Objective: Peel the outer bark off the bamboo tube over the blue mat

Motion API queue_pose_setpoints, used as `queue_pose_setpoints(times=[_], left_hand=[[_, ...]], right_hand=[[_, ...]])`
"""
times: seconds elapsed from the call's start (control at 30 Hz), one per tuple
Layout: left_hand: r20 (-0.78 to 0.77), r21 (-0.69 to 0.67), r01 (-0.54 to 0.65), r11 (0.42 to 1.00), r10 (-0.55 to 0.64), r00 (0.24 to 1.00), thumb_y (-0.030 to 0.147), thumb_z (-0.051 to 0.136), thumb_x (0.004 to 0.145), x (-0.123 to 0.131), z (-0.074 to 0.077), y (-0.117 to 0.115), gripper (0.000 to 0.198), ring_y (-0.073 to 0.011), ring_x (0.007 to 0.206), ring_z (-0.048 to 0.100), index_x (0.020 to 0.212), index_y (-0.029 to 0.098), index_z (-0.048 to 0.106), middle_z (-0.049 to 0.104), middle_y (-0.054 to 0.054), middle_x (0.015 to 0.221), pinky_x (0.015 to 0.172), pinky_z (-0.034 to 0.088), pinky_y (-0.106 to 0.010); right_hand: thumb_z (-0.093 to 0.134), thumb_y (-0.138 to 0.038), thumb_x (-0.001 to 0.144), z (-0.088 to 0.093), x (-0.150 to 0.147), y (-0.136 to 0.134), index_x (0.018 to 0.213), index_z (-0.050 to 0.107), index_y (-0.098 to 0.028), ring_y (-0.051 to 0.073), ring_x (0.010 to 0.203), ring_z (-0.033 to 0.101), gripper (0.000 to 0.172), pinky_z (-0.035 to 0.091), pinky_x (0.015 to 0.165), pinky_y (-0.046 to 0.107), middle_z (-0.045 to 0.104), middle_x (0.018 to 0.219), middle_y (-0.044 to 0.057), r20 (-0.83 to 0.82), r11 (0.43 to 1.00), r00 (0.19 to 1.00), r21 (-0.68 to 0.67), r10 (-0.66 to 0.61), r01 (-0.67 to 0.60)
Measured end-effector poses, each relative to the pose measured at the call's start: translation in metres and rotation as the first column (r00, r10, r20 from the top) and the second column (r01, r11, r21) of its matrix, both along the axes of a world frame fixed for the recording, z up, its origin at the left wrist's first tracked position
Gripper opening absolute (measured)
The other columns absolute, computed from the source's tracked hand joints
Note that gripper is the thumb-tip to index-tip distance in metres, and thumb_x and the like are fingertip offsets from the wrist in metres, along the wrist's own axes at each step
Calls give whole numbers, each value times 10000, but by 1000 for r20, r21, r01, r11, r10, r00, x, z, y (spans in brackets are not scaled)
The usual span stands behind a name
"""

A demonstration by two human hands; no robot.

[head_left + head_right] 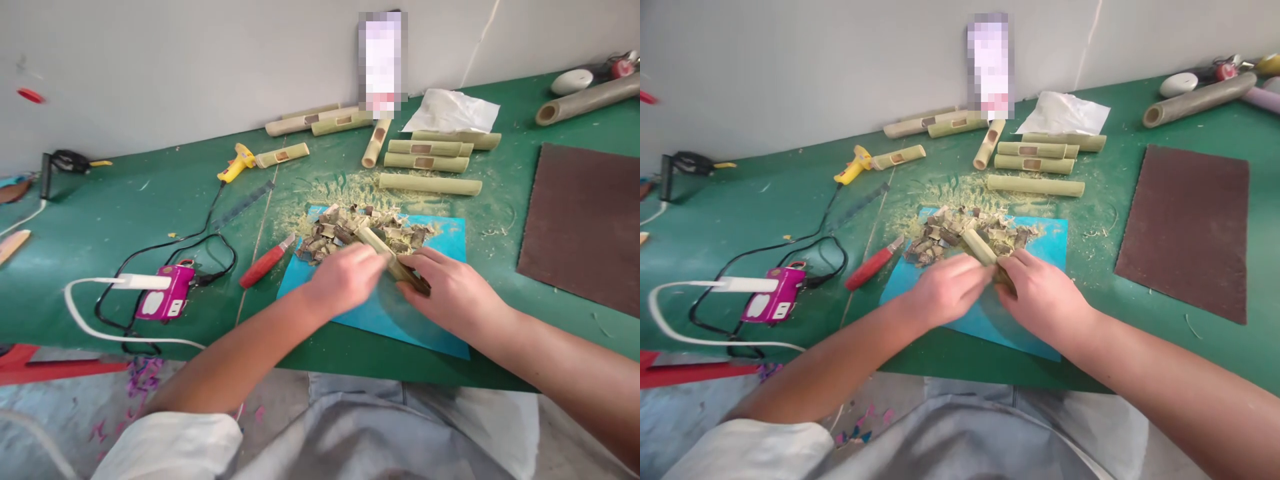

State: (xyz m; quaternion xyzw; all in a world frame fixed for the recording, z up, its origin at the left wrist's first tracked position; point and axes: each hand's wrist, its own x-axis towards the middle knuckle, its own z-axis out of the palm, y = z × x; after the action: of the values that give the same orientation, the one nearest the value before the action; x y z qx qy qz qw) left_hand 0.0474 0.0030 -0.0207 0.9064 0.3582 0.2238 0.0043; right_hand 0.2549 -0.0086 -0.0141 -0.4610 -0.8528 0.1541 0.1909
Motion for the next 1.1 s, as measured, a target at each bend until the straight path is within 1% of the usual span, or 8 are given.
queue_pose_setpoints(times=[0.1, 0.23, 0.4, 0.53, 0.67, 0.8, 0.93, 1.1], left_hand=[[32, 33, -116, 993, 115, 993, 199, 433, 980, -4, 0, 3, 244, -151, 733, 597, 1004, 121, 663, 627, -58, 758, 698, 489, -261], [-8, 10, 13, 1000, -12, 1000, 205, 411, 986, -5, -1, 2, 265, -145, 713, 588, 1023, 132, 663, 618, -51, 729, 671, 486, -254], [44, 51, -94, 994, 91, 995, 202, 422, 984, -5, -1, 2, 256, -145, 695, 588, 989, 119, 664, 625, -54, 727, 661, 483, -261], [25, 30, 21, 999, -22, 999, 196, 429, 980, -3, -1, 2, 247, -145, 701, 585, 1012, 117, 661, 622, -52, 725, 662, 479, -251], [48, 73, -89, 993, 85, 995, 196, 428, 981, -4, -1, 3, 249, -145, 683, 577, 974, 110, 661, 613, -48, 714, 662, 476, -259], [17, 19, 25, 1000, -25, 1000, 189, 432, 978, -3, 0, 1, 236, -144, 700, 586, 1035, 112, 647, 613, -44, 727, 665, 484, -248], [68, 31, -110, 993, 108, 992, 195, 440, 977, -2, 1, -1, 229, -144, 717, 602, 976, 125, 658, 635, -50, 759, 680, 496, -254], [24, -42, 67, 997, -66, 998, 195, 422, 979, 4, 1, -7, 244, -154, 730, 605, 986, 124, 655, 618, -52, 738, 678, 501, -254]], right_hand=[[555, -221, 826, 0, 0, 0, 944, 642, -182, 130, 653, 583, 152, 442, 580, 255, 648, 904, 51, 6, 1000, 1000, -12, -14, 14], [544, -215, 831, 0, 0, 0, 927, 645, -180, 147, 709, 608, 143, 448, 593, 254, 653, 914, 59, 4, 1000, 1000, -7, -4, 4], [563, -222, 824, 1, 0, 1, 915, 651, -174, 136, 656, 583, 135, 446, 583, 260, 654, 902, 57, 7, 1000, 1000, -9, -1, 1], [547, -214, 839, 1, 0, 1, 940, 655, -161, 148, 686, 595, 157, 448, 593, 266, 652, 900, 63, 7, 1000, 1000, -23, 2, -2], [575, -219, 820, 0, 0, 1, 930, 659, -158, 133, 645, 573, 151, 442, 586, 263, 651, 905, 55, 8, 1000, 1000, -17, -1, 1], [561, -205, 824, -1, 1, 1, 920, 661, -153, 146, 690, 589, 148, 439, 588, 255, 650, 890, 59, 1, 1000, 1000, 0, 26, -26], [586, -211, 805, -1, 1, 2, 927, 662, -157, 132, 633, 561, 153, 425, 569, 252, 649, 868, 50, 5, 1000, 1000, 21, 8, -8], [544, -194, 827, -2, 1, 2, 924, 660, -156, 153, 717, 597, 156, 429, 597, 256, 654, 906, 69, 6, 1000, 1000, 6, 23, -23]])
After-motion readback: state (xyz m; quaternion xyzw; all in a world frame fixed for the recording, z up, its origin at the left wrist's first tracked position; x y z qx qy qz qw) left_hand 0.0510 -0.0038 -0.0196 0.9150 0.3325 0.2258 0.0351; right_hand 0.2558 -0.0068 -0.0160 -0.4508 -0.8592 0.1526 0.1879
